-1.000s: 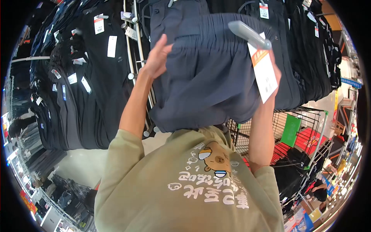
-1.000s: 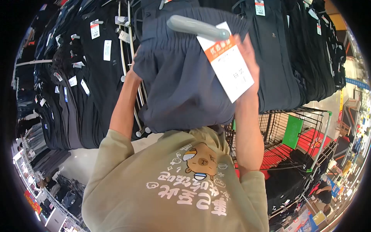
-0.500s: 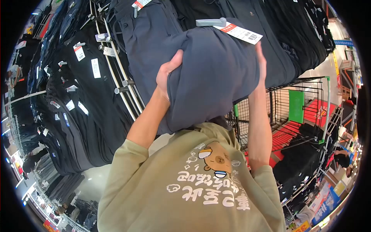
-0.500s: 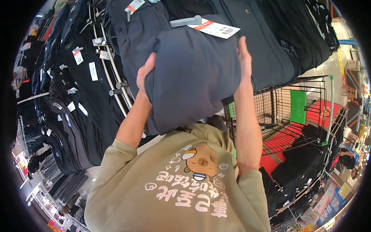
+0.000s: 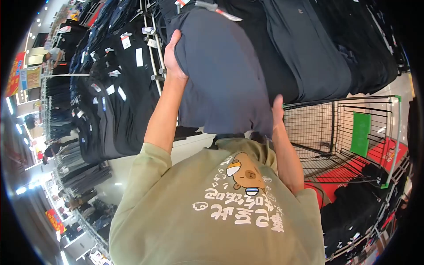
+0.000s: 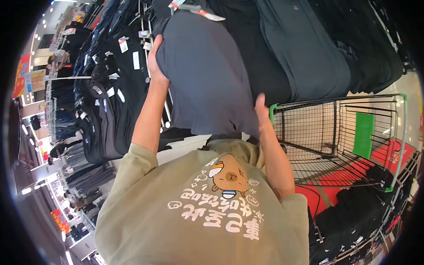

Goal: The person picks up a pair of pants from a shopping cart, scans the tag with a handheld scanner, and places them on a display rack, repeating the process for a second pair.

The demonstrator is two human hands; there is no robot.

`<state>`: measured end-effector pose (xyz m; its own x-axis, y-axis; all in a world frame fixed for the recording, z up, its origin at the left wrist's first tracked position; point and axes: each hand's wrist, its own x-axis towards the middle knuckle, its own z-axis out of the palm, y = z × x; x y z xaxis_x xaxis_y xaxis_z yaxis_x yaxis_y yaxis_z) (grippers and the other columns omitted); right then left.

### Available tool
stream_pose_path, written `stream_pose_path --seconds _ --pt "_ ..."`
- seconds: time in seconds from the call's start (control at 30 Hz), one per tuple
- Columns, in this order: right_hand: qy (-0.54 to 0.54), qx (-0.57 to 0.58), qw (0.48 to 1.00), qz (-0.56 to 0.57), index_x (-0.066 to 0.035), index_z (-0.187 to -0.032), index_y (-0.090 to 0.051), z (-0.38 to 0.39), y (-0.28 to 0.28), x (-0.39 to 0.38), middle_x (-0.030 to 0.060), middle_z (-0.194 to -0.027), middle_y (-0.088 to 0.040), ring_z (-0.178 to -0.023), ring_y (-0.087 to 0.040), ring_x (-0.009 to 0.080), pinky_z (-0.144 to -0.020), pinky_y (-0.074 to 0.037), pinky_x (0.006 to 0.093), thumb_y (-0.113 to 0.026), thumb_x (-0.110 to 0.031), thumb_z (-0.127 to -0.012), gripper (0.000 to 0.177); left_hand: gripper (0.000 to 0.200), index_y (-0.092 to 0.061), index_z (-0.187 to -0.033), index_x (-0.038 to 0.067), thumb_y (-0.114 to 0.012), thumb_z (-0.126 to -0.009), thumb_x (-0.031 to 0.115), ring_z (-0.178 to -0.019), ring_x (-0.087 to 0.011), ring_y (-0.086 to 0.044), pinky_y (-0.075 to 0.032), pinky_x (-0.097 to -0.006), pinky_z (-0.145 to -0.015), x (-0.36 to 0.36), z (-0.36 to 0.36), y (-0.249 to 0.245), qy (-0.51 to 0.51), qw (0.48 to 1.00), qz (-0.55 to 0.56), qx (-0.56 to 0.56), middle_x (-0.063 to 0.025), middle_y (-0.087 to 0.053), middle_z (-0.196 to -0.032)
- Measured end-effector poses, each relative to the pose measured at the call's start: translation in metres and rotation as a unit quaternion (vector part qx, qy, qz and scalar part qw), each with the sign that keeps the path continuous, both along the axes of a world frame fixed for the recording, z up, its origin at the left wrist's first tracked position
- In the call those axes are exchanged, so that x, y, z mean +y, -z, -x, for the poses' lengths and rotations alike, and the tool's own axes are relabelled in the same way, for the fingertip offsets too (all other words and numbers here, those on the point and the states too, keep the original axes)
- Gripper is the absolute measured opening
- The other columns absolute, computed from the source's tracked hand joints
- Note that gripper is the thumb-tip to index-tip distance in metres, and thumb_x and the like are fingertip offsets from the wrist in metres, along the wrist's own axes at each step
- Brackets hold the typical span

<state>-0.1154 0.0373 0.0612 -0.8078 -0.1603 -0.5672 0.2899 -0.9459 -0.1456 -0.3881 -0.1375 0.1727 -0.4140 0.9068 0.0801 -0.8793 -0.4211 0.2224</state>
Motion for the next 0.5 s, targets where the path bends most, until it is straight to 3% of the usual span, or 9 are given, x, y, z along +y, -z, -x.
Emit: stream_pose_path --seconds 0.07,0.1,0.13,0.27,0.3,0.33,0.4,0.47,0.5 --pt "-0.031 0.129 0.982 0.136 0.006 -0.134 -0.044 -0.022 0.03 -0.006 0.016 -0.132 -0.052 -0.123 -0.05 0.0271 -0.103 -0.041 0.038 -0.053 -0.037 -0.093 0.06 0.06 -0.041 -0.135 -0.008 -0.029 -0.101 0.04 -0.116 -0.0392 -0.056 -0.043 -0.0457 -0.102 -0.011 -0.01 0.008 -0.003 1.0 0.005 -0.004 -0.0259 -0.052 -0.131" --pt "-0.135 0.224 0.965 -0.036 0.005 -0.135 -0.043 -0.024 -0.004 -0.011 0.0142 -0.134 -0.051 -0.124 -0.047 0.0241 -0.104 -0.039 0.0357 -0.059 -0.033 -0.091 0.06 0.062 -0.04 -0.137 -0.007 -0.029 -0.1 0.042 -0.118 -0.0393 -0.054 -0.041 -0.0461 -0.103 -0.018 -0.014 0.015 -0.018 0.999 0.036 -0.011 -0.0256 -0.05 -0.133" --pt "-0.232 0.306 0.899 -0.21 0.005 -0.135 -0.043 -0.026 -0.031 -0.018 0.0124 -0.135 -0.049 -0.125 -0.045 0.0212 -0.105 -0.037 0.0334 -0.065 -0.028 -0.089 0.061 0.063 -0.039 -0.138 -0.005 -0.03 -0.1 0.045 -0.121 -0.0394 -0.051 -0.04 -0.0464 -0.105 -0.022 -0.02 0.022 -0.033 0.997 0.064 -0.02 -0.0253 -0.048 -0.136" --pt "-0.184 0.226 0.938 -0.186 0.004 -0.136 -0.043 -0.027 -0.077 -0.048 0.0096 -0.135 -0.049 -0.124 -0.045 0.0181 -0.105 -0.035 0.0309 -0.073 -0.021 -0.084 0.064 0.072 -0.038 -0.141 0.0 -0.034 -0.096 0.056 -0.13 -0.0355 -0.042 -0.033 -0.046 -0.11 -0.024 -0.085 0.044 -0.096 0.968 0.231 -0.006 -0.0202 -0.042 -0.143" --pt "-0.114 0.219 0.953 -0.173 0.003 -0.136 -0.042 -0.026 -0.084 -0.052 0.0086 -0.134 -0.049 -0.123 -0.045 0.0177 -0.105 -0.035 0.0313 -0.072 -0.022 -0.085 0.065 0.077 -0.037 -0.141 0.0 -0.035 -0.094 0.061 -0.131 -0.0342 -0.042 -0.034 -0.0463 -0.11 -0.027 -0.108 0.059 -0.093 0.957 0.274 -0.029 -0.0187 -0.042 -0.143" --pt "-0.044 0.21 0.963 -0.16 0.003 -0.136 -0.042 -0.027 -0.091 -0.054 0.0076 -0.133 -0.049 -0.122 -0.045 0.0173 -0.104 -0.035 0.0317 -0.072 -0.024 -0.085 0.065 0.077 -0.036 -0.143 0.002 -0.035 -0.094 0.061 -0.132 -0.0338 -0.04 -0.032 -0.0467 -0.11 -0.036 -0.128 0.073 -0.059 0.963 0.254 -0.067 -0.0178 -0.04 -0.144" --pt "-0.025 0.226 0.961 -0.155 0.005 -0.136 -0.04 -0.023 -0.106 -0.049 0.0086 -0.131 -0.049 -0.122 -0.045 0.018 -0.104 -0.036 0.0325 -0.073 -0.027 -0.084 0.069 0.077 -0.034 -0.144 0.003 -0.034 -0.094 0.062 -0.133 -0.0334 -0.039 -0.031 -0.0471 -0.111 -0.047 -0.161 0.082 -0.019 0.968 0.224 -0.109 -0.0168 -0.039 -0.146" --pt "-0.034 0.256 0.937 -0.234 0.006 -0.136 -0.038 -0.02 -0.111 -0.049 0.0106 -0.13 -0.049 -0.122 -0.045 0.0196 -0.103 -0.037 0.0323 -0.074 -0.028 -0.084 0.072 0.084 -0.03 -0.146 0.006 -0.036 -0.09 0.068 -0.134 -0.0345 -0.037 -0.029 -0.0498 -0.112 -0.056 -0.183 0.081 0.029 0.955 0.045 -0.291 -0.0167 -0.034 -0.149" --pt "-0.061 0.253 0.925 -0.276 0.006 -0.136 -0.038 -0.019 -0.117 -0.049 0.0122 -0.13 -0.05 -0.123 -0.046 0.0211 -0.103 -0.037 0.0326 -0.075 -0.025 -0.082 0.072 0.088 -0.029 -0.147 0.006 -0.041 -0.087 0.07 -0.135 -0.0349 -0.035 -0.029 -0.051 -0.111 -0.06 -0.185 0.077 0.037 0.961 0.009 -0.274 -0.0164 -0.032 -0.15"
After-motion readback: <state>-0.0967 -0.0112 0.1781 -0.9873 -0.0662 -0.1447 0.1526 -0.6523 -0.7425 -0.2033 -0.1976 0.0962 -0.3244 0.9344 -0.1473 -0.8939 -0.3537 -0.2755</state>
